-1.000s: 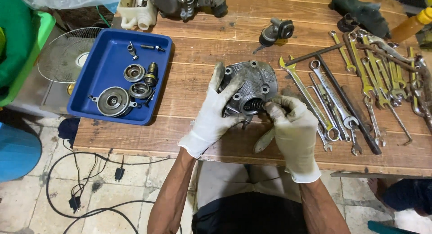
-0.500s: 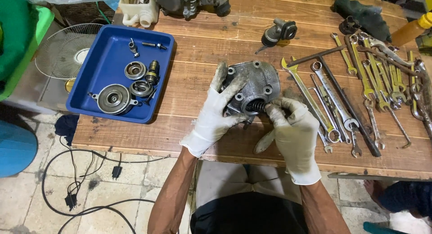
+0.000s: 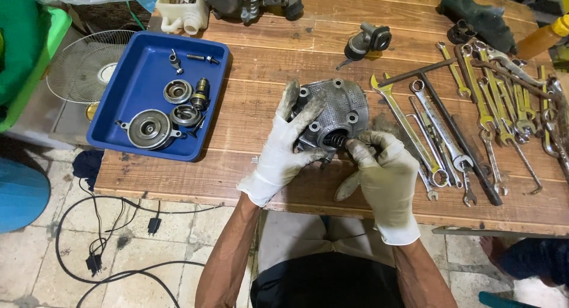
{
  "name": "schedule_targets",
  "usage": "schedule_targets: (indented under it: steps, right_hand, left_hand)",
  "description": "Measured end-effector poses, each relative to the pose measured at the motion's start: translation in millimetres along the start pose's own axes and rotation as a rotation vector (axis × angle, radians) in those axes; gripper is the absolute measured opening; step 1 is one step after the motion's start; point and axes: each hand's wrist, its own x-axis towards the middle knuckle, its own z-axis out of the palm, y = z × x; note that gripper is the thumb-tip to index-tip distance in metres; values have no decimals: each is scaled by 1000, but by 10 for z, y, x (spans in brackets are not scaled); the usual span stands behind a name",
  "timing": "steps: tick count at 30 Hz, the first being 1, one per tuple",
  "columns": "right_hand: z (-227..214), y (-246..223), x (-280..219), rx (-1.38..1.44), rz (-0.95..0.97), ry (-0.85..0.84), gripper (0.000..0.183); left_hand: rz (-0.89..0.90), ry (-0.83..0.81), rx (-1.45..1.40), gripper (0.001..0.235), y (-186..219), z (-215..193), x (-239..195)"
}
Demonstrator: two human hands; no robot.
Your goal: Cleaning a motorcycle cylinder head and attempting to install a valve spring into its seat.
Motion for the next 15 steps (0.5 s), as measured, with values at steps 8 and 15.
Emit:
schedule_targets:
  steps: [8, 15]
  right_hand:
    - [-94, 199, 27, -283, -308, 18, 13]
    - [-75, 233, -19, -503, -384, -11, 15]
  left_hand:
    - [-18, 6, -10, 85, 51, -13, 3]
    - [-22, -21, 55, 85, 32, -20, -14]
